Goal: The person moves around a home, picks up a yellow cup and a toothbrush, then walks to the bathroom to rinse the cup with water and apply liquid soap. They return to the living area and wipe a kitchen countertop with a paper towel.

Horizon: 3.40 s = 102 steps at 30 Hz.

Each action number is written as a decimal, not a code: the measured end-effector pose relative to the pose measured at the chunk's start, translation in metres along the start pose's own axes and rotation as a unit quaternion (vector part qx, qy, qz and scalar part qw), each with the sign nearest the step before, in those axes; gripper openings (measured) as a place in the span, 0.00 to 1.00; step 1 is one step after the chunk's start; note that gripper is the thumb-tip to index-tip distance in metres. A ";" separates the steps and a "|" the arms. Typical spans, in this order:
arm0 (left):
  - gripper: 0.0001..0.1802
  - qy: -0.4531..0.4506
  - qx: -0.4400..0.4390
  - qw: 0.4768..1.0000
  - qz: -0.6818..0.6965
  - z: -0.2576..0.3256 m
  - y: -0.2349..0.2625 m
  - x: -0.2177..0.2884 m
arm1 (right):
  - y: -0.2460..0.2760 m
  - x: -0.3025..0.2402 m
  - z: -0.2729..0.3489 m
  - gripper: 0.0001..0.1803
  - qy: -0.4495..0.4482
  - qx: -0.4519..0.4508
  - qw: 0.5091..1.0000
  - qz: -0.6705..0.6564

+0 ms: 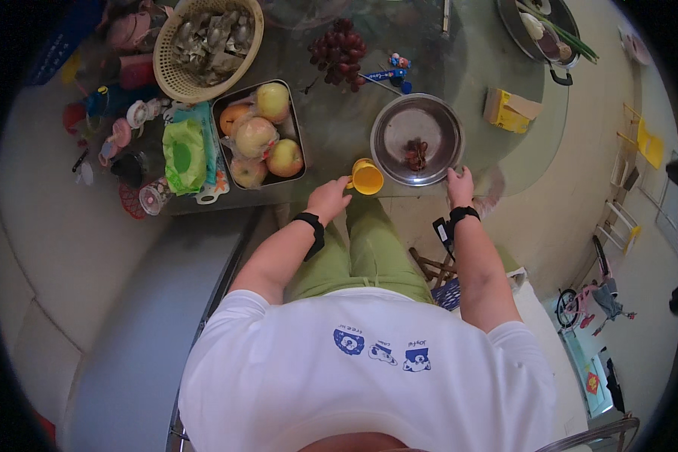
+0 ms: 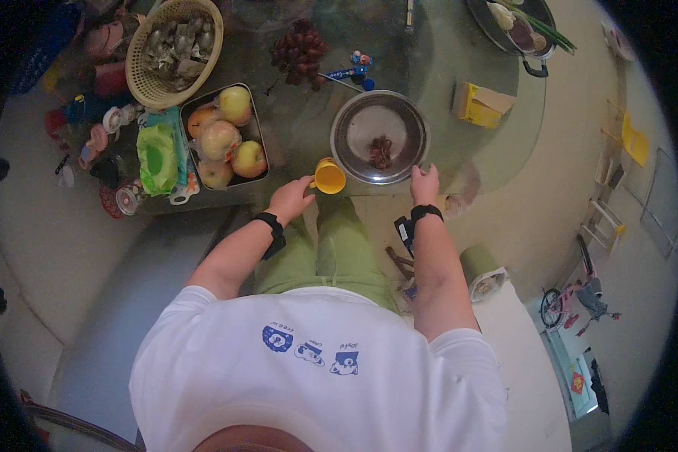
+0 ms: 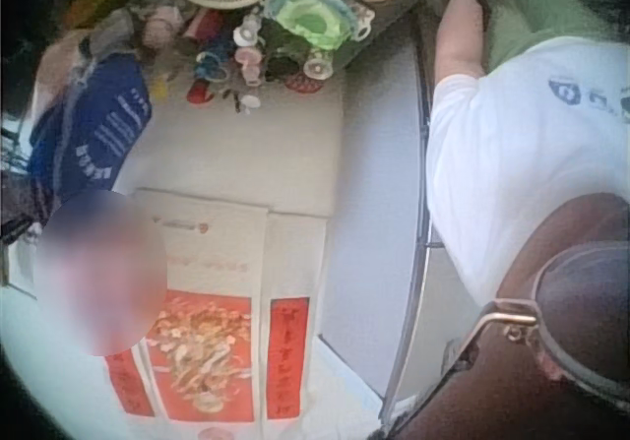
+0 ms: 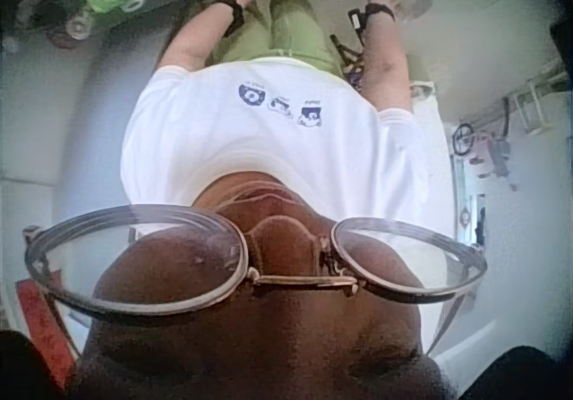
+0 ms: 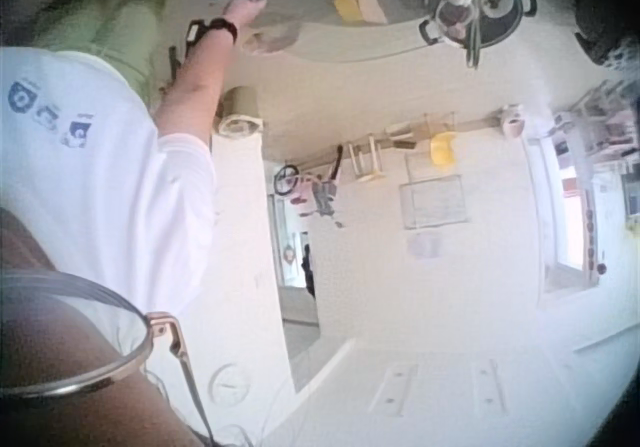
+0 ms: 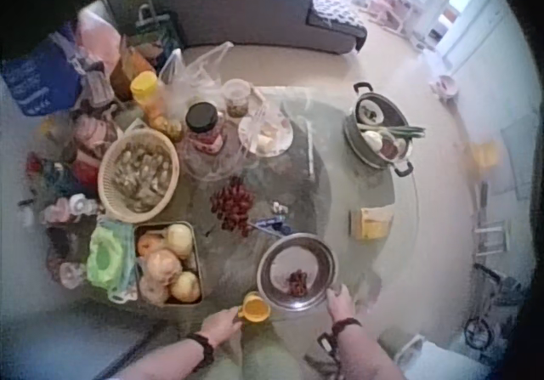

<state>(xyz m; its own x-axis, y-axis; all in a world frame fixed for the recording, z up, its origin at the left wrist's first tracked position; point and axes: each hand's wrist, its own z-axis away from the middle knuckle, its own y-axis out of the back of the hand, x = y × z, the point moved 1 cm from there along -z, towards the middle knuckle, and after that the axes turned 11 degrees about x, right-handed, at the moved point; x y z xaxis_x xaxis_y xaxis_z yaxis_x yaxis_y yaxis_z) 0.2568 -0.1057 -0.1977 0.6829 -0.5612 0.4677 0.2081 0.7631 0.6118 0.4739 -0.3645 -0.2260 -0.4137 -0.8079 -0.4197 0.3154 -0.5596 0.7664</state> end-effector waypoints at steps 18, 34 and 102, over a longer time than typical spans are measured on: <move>0.13 -0.015 0.200 0.973 0.116 0.096 0.078 -0.029 | -0.042 -0.032 0.047 0.23 0.153 -0.176 0.971 0.055; 0.10 -0.016 0.283 0.949 0.135 0.031 0.110 0.004 | -0.086 -0.137 -0.059 0.10 0.362 -0.026 0.884 0.294; 0.12 -0.301 -0.042 0.951 0.054 0.111 0.161 0.203 | 0.189 0.174 0.265 0.25 -0.111 0.321 0.927 -0.159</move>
<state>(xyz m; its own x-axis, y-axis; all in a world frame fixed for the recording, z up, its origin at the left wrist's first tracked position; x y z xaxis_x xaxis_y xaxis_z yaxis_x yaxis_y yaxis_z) 0.3512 -0.1330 0.0667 0.1848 -0.5412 0.8203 0.2328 0.8350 0.4985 0.2352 -0.5616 -0.0252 -0.5866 -0.5234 -0.6180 -0.3955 -0.4808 0.7826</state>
